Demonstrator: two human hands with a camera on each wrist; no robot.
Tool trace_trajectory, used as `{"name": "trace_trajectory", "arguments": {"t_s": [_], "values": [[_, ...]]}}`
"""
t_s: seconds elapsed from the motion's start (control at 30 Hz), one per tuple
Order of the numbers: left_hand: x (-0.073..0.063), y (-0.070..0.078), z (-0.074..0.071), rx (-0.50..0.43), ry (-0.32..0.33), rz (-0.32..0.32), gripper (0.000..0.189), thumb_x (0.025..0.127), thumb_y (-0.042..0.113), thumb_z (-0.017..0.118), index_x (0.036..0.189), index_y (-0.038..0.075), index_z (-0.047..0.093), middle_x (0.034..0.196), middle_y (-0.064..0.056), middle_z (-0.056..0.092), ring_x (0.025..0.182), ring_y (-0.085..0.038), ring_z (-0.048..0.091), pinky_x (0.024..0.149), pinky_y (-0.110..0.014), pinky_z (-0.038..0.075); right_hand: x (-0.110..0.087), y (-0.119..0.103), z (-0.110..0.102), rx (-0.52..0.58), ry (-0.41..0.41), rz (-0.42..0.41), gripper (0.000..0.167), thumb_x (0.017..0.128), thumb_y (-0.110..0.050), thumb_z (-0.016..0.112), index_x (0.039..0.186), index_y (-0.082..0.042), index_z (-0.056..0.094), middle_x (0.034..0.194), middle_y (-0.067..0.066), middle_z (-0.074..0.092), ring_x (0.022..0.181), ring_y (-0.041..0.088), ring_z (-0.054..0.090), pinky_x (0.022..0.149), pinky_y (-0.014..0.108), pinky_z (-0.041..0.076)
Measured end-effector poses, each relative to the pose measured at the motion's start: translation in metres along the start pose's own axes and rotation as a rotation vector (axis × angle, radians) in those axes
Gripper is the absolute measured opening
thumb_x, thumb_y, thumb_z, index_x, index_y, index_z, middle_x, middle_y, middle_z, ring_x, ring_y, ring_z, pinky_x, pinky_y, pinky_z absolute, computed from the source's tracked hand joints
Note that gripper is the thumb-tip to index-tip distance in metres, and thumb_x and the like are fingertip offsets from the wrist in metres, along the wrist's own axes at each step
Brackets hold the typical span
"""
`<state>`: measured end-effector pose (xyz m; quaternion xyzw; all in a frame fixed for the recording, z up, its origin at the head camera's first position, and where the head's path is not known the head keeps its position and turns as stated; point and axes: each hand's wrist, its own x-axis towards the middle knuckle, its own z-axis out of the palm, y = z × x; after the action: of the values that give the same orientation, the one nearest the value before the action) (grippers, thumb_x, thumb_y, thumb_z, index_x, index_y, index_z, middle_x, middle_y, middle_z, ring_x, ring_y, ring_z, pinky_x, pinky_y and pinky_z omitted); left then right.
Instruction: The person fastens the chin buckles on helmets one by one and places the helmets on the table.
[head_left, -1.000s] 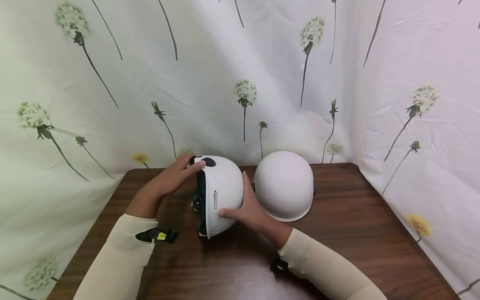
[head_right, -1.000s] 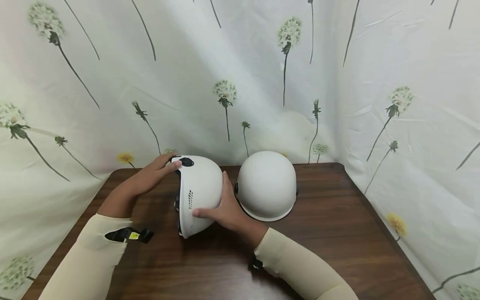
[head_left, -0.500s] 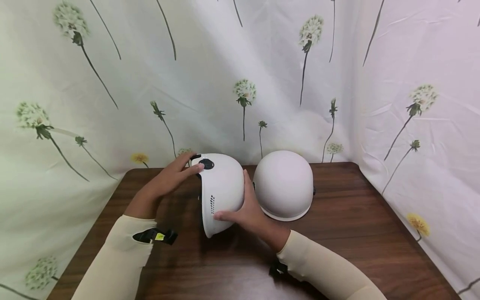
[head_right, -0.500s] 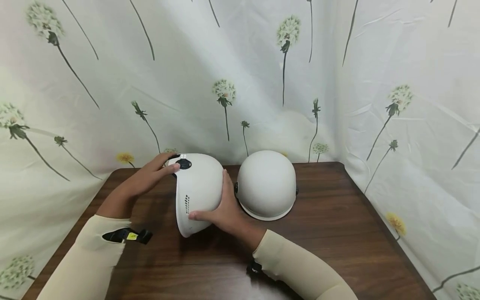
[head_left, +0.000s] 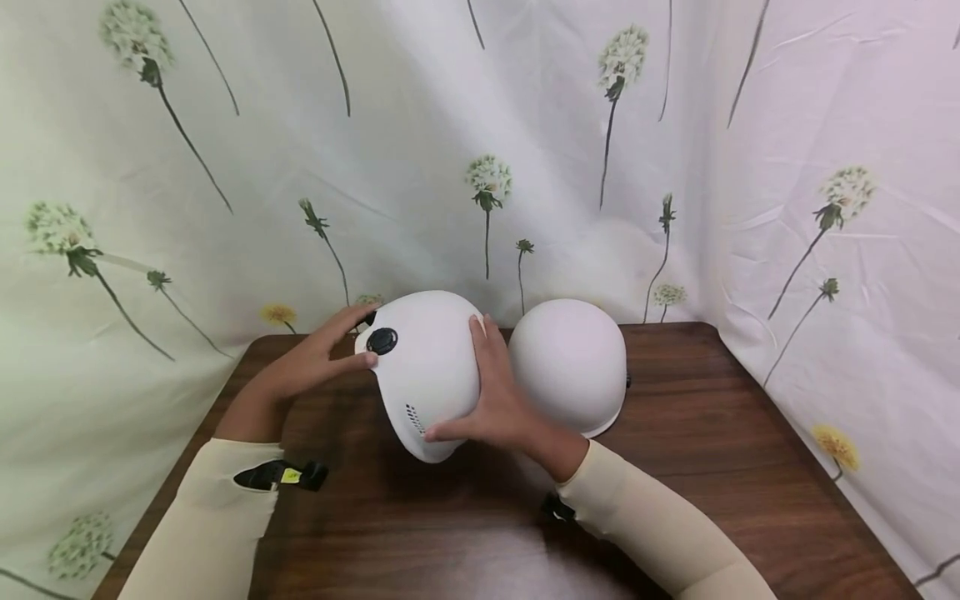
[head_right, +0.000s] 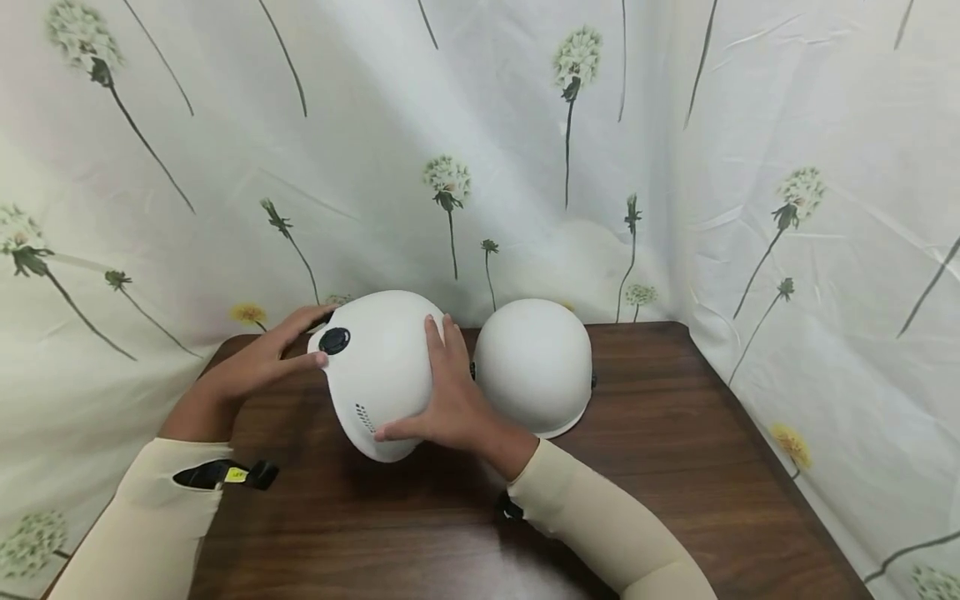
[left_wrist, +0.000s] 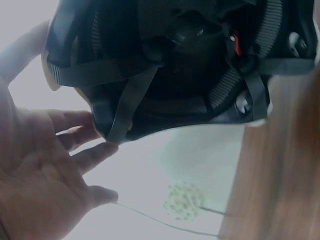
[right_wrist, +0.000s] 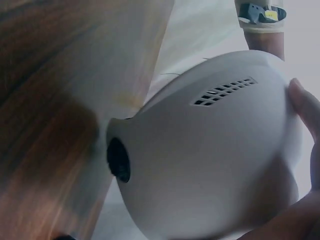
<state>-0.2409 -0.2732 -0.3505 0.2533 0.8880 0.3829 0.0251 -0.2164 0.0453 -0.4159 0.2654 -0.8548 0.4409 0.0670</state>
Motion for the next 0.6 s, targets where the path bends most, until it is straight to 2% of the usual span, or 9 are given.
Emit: {"name": "trace_trajectory", "arguments": {"t_s": [0.17,0.33,0.5,0.6], "values": [[-0.009,-0.017,0.002,-0.039,-0.012,0.016,0.089,0.099,0.021,0.078,0.173,0.012,0.028,0.176,-0.023,0.027,0.162,-0.048,0.025,0.122,-0.078,0.027,0.003,-0.005,-0.002,-0.15,-0.036,-0.065,0.159,0.06,-0.054,0.105,0.178,-0.022,0.004,0.185,0.014,0.001,0.173,0.036,0.004,0.128,0.068,0.034],[-0.014,-0.028,0.005,-0.067,-0.016,0.007,0.094,0.098,0.019,0.081,0.174,0.016,0.026,0.178,-0.022,0.023,0.165,-0.049,0.018,0.123,-0.082,0.021,0.004,-0.008,-0.001,-0.252,-0.055,-0.111,0.159,0.061,-0.061,0.104,0.178,-0.022,0.004,0.185,0.015,0.0,0.173,0.039,0.003,0.126,0.066,0.038],[-0.018,-0.034,0.008,-0.085,-0.031,-0.011,0.097,0.097,0.02,0.081,0.175,0.017,0.023,0.18,-0.023,0.018,0.166,-0.053,0.013,0.122,-0.087,0.017,0.004,-0.01,0.005,-0.401,-0.042,-0.157,0.155,0.062,-0.069,0.1,0.178,-0.018,0.011,0.185,0.017,0.005,0.172,0.042,0.01,0.123,0.068,0.042],[-0.019,-0.037,0.012,-0.103,-0.042,-0.042,0.098,0.098,0.028,0.079,0.176,0.015,0.02,0.18,-0.024,0.02,0.165,-0.053,0.017,0.122,-0.086,0.019,0.002,-0.013,0.009,-0.455,-0.04,-0.176,0.149,0.064,-0.072,0.098,0.177,-0.019,0.016,0.185,0.017,0.008,0.172,0.042,0.012,0.116,0.074,0.046]]}}
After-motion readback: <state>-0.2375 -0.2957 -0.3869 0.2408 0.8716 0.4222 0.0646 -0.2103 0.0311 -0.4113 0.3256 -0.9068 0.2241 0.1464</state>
